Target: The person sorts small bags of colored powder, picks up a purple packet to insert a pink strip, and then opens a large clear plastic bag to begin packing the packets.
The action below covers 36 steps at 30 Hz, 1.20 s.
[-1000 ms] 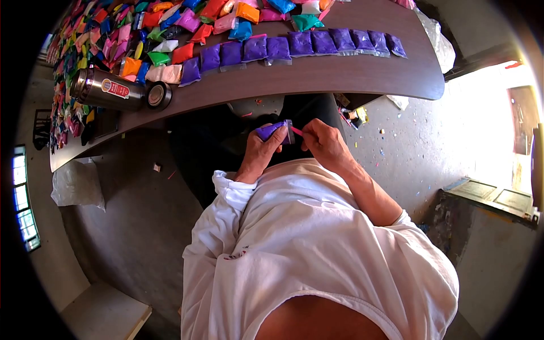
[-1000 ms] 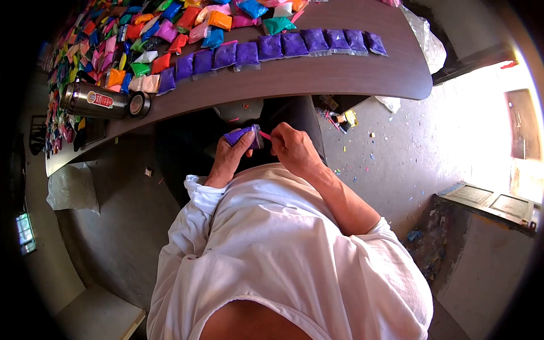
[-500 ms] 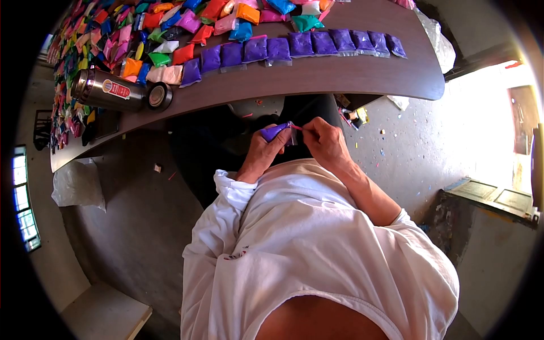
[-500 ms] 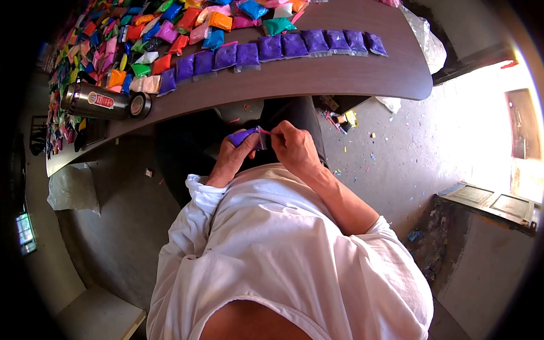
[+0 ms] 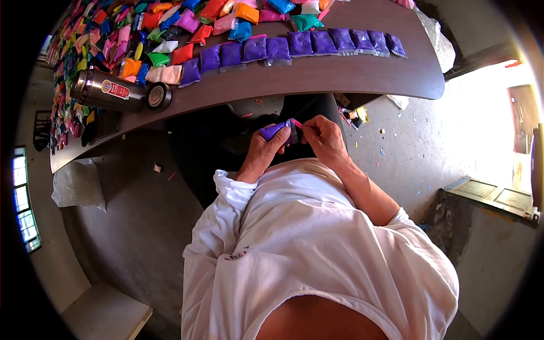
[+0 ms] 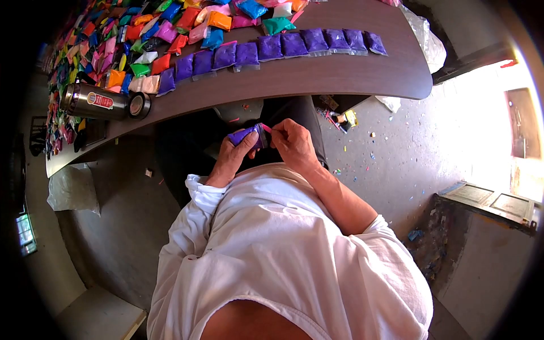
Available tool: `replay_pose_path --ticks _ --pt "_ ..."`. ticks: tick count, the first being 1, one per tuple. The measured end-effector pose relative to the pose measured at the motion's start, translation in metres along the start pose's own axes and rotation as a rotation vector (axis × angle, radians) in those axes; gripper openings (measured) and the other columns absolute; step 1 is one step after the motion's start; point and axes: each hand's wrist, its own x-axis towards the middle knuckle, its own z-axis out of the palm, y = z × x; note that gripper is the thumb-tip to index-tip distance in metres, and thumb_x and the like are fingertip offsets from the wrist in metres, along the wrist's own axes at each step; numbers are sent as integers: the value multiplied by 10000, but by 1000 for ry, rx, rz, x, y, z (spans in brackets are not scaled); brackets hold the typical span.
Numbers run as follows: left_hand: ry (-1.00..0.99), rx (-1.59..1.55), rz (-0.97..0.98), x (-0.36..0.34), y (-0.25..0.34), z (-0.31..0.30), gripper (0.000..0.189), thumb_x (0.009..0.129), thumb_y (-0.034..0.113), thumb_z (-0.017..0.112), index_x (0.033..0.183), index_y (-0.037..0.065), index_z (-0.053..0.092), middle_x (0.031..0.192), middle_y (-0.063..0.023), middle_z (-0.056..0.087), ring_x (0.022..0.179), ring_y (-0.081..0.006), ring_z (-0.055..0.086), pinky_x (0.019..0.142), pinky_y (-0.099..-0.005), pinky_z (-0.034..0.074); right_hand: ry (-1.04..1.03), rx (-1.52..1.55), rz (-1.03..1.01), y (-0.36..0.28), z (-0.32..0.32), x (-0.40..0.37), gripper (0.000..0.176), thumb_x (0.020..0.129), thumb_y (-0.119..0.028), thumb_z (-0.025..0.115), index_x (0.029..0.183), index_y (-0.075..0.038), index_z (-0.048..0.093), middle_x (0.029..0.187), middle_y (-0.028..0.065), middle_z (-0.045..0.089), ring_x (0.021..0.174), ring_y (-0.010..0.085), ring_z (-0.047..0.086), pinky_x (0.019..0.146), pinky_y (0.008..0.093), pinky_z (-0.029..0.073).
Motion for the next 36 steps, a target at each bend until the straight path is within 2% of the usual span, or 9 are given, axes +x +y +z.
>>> replay_pose_path --ticks 5,14,20,22,23,25,28,34,36 --pt "7 -3 6 -2 2 1 396 837 471 632 797 77 623 628 21 523 564 -58 472 531 -207 393 8 20 35 -1 -1 -4 90 840 -35 552 852 52 574 679 102 605 627 135 585 576 265 475" --pt "-26 -15 3 -3 6 2 368 838 444 645 818 77 632 652 22 533 576 -52 475 538 -202 394 68 -51 -92 6 5 -5 79 826 -26 563 846 49 575 632 98 590 607 124 574 554 266 466" --pt "-57 -59 7 -2 4 1 369 859 433 619 857 65 628 704 20 555 605 -62 476 567 -207 391 50 244 -38 14 8 -3 125 900 -96 554 912 29 561 694 59 596 561 110 525 504 261 432" --pt "-46 -79 -10 -1 1 0 365 856 431 623 834 67 624 695 17 556 601 -62 480 567 -208 392 -91 470 227 7 0 -4 143 921 -155 554 914 -13 566 715 37 591 522 77 466 460 217 369" --pt "-46 -79 -10 -1 1 0 365 856 431 623 834 67 624 695 17 556 601 -62 480 567 -208 392 -91 469 227 6 -1 -3 143 921 -155 554 914 -13 566 715 37 591 522 77 466 460 217 369" --pt "-46 -57 -23 -2 3 0 361 851 432 630 802 74 616 678 16 552 595 -64 485 566 -209 393 -140 618 331 6 -4 -2 131 929 -190 550 904 -61 560 689 22 561 463 16 343 396 168 227" --pt "-33 -37 -23 -3 7 1 364 844 437 638 777 81 606 665 15 549 590 -64 486 565 -212 395 -95 727 417 -2 -9 -1 161 924 -207 561 880 -52 562 644 -2 524 480 27 367 405 177 245" --pt "-17 -73 -25 -4 7 3 368 845 436 640 755 82 600 652 17 542 587 -64 485 566 -211 394 -20 723 262 5 -7 -4 193 901 -236 605 793 -101 520 553 -81 370 430 11 318 382 176 209" --pt "-22 -58 -20 -4 6 2 371 848 437 636 751 81 599 649 17 540 588 -64 485 566 -212 393 8 788 305 2 -6 -5 210 891 -250 622 776 -109 519 548 -89 362 425 7 307 380 176 204"
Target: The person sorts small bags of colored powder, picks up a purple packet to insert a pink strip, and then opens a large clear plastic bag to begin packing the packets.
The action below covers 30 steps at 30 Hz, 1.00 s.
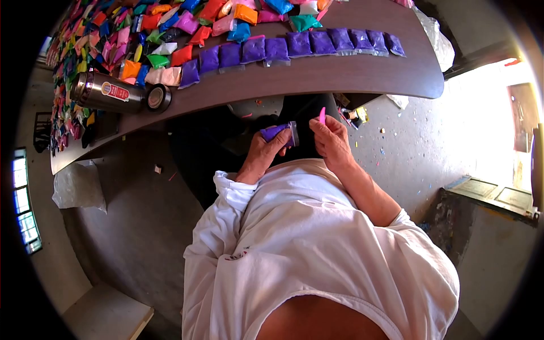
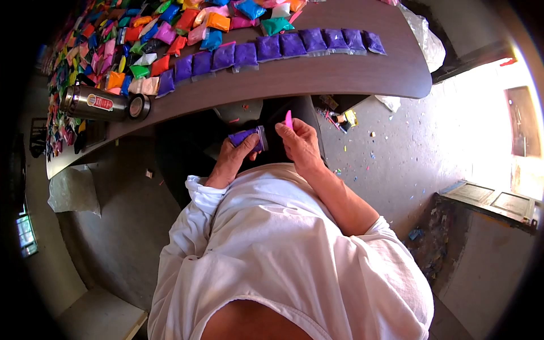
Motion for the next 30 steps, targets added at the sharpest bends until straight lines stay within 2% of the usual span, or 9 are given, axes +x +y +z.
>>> replay_pose_path --ticks 5,7,8,10,13,19,26,28,30 --pt "-7 -17 6 0 1 -1 328 839 380 669 776 63 613 646 11 554 560 -60 491 529 -208 396 55 196 77 1 -3 4 220 860 -271 670 766 -108 557 535 -101 371 406 0 276 368 179 171" --pt "-28 -22 18 0 1 -1 334 832 391 673 783 66 616 659 16 554 571 -60 492 534 -208 398 14 -94 8 -1 -1 2 180 865 -234 667 837 -67 605 602 -73 481 481 16 389 422 177 301" --pt "-29 -22 17 0 1 -1 334 832 391 673 783 66 616 659 16 554 571 -60 492 534 -208 398 16 -94 9 0 2 2 180 865 -234 667 837 -67 605 602 -73 481 481 16 389 422 177 301" --pt "-22 41 17 -1 2 0 369 845 439 634 778 76 616 658 17 544 594 -74 488 563 -222 388 -82 -188 -98 0 10 3 175 879 -191 650 902 -20 622 715 -29 565 631 51 489 577 208 416" --pt "-25 26 14 0 0 -1 365 842 438 636 798 76 626 675 14 556 597 -78 492 559 -225 392 -97 -203 -60 0 11 5 179 892 -166 631 918 10 614 798 0 591 764 82 521 725 248 439" --pt "-51 -23 -9 1 0 -2 366 814 431 673 823 66 650 709 23 580 602 -70 501 549 -220 407 -64 -236 -73 9 1 14 196 912 -216 605 880 -22 607 688 -54 515 602 31 426 532 203 351" --pt "-43 9 -14 1 0 -2 365 833 442 647 819 77 628 700 15 571 613 -82 506 556 -228 404 -122 -66 1 8 4 10 200 917 -224 598 873 -29 600 665 -75 481 574 16 376 498 192 299" --pt "-58 15 -8 1 -2 -3 369 833 445 646 825 77 630 707 14 574 616 -81 508 560 -225 406 -80 -284 -284 18 8 14 199 919 -222 597 867 -30 596 657 -85 469 575 12 369 493 192 287" --pt "-63 10 -6 1 -2 -3 371 832 447 647 829 76 632 707 14 575 617 -81 509 561 -224 407 -48 -278 -287 21 7 16 191 919 -217 596 862 -35 595 658 -88 469 581 10 368 497 189 288"
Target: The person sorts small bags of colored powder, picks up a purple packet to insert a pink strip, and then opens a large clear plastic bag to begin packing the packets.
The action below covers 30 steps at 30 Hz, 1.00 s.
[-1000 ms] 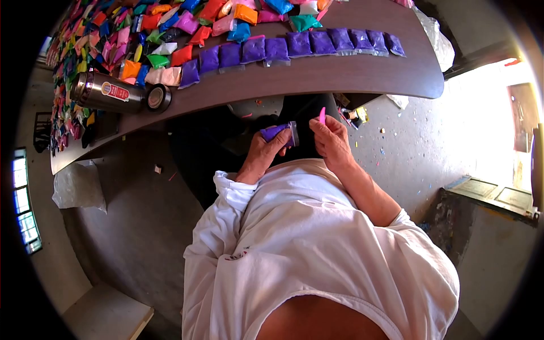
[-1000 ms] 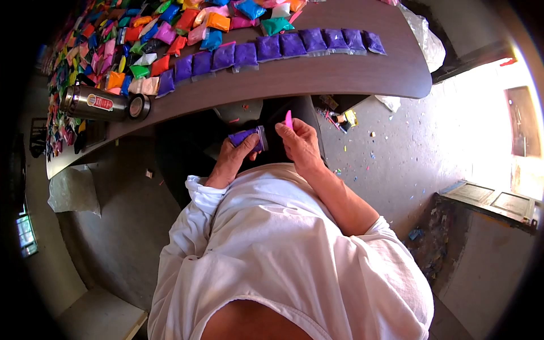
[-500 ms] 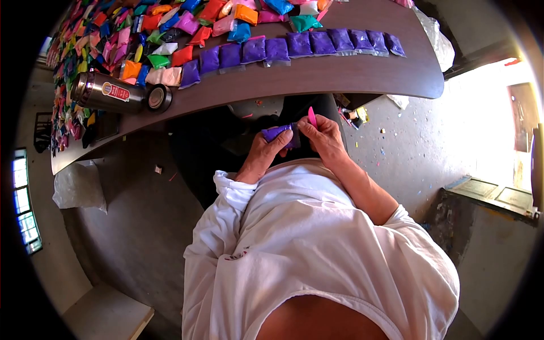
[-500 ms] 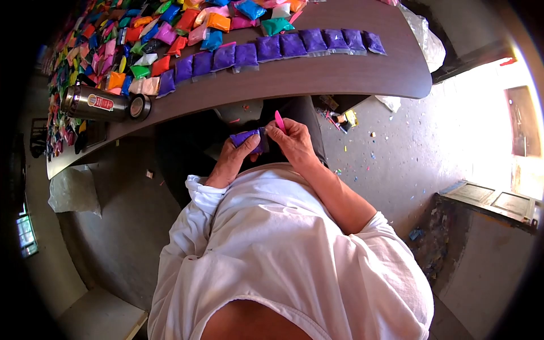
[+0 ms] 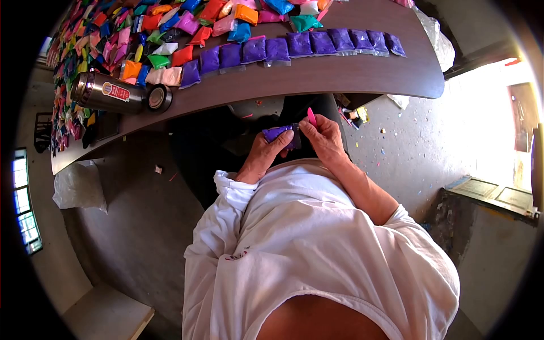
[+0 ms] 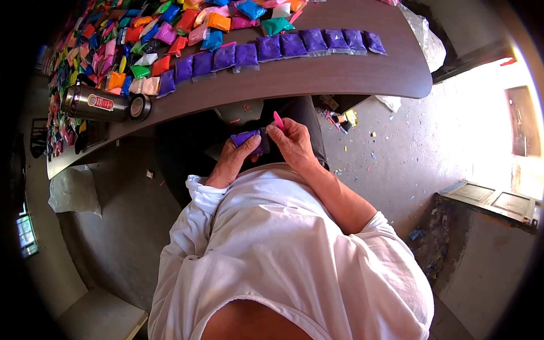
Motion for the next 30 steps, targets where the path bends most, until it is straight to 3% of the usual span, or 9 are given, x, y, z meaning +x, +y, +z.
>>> replay_pose_path --ticks 8,14,17,19,21,23,25,26,30 --pt "23 -8 -12 -1 4 2 373 814 458 666 812 87 626 693 10 572 609 -81 510 561 -225 408 69 205 248 -9 -13 -3 295 924 -321 575 756 -80 548 575 -79 411 469 25 344 416 189 246" --pt "22 -48 1 1 -4 -1 395 837 443 646 726 66 608 614 2 544 551 -71 484 546 -228 396 507 307 -9 -11 -40 7 322 908 -370 587 725 -106 563 534 -88 382 431 13 316 387 190 220" --pt "2 -55 -18 1 -4 0 406 841 448 640 722 61 605 614 -4 544 553 -71 484 546 -230 392 633 40 -125 -22 -53 9 259 887 -357 621 815 -109 630 540 -94 410 431 8 321 386 186 222" --pt "-15 -42 -21 1 -2 1 413 847 456 628 719 64 603 613 -2 544 562 -75 487 554 -233 388 365 1 125 -26 -55 4 240 866 -334 654 913 -99 664 577 -89 454 453 6 349 408 175 241" --pt "-43 -46 -30 1 -1 1 410 844 467 629 770 64 602 663 -10 557 584 -80 493 561 -225 392 268 21 165 -27 -40 1 251 853 -330 669 912 -86 660 599 -84 467 470 12 372 425 176 268" --pt "-66 -48 -38 0 3 2 414 842 477 629 820 64 601 713 -17 571 607 -85 499 568 -217 397 18 -55 312 -33 -16 2 254 868 -305 654 896 -53 645 635 -56 521 491 34 423 436 193 307" --pt "-98 -48 -12 -3 7 3 475 847 527 592 891 55 597 780 -23 578 660 -90 498 588 -218 402 -244 108 212 -50 6 -1 238 897 -262 621 911 -25 622 674 -18 573 514 54 465 449 206 332" --pt "-96 -45 -15 -4 5 1 475 847 527 592 891 55 597 780 -23 578 660 -90 498 588 -218 402 -318 75 358 -39 1 4 214 922 -223 586 921 -9 597 718 10 606 546 62 490 470 207 347" --pt "-148 -84 -60 -1 -9 -8 537 844 583 551 950 58 587 812 -18 570 694 -97 489 624 -218 404 -219 124 225 -11 -3 6 189 926 -211 580 903 -23 579 700 -2 589 543 51 464 471 205 345"
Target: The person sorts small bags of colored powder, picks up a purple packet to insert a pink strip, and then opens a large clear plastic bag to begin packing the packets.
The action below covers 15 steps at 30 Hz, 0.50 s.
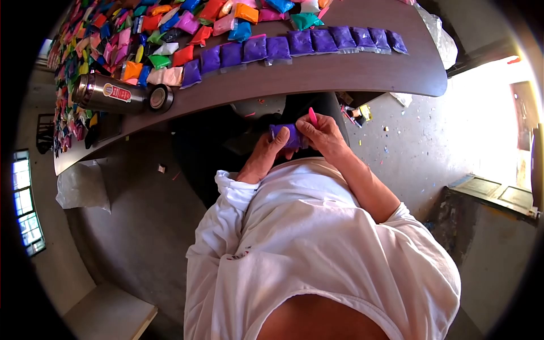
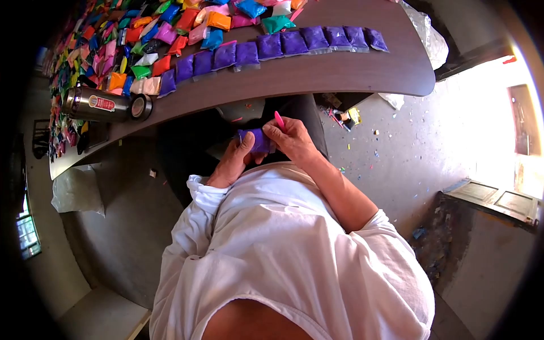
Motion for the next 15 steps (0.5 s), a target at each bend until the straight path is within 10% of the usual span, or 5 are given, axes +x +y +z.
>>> replay_pose_path --ticks 15 --pt "49 171 31 -1 12 11 413 895 446 559 1005 50 594 838 -2 580 720 -84 512 652 -235 429 165 -27 138 -13 4 -10 186 846 -216 670 824 -43 605 632 -41 521 519 35 403 462 197 302"
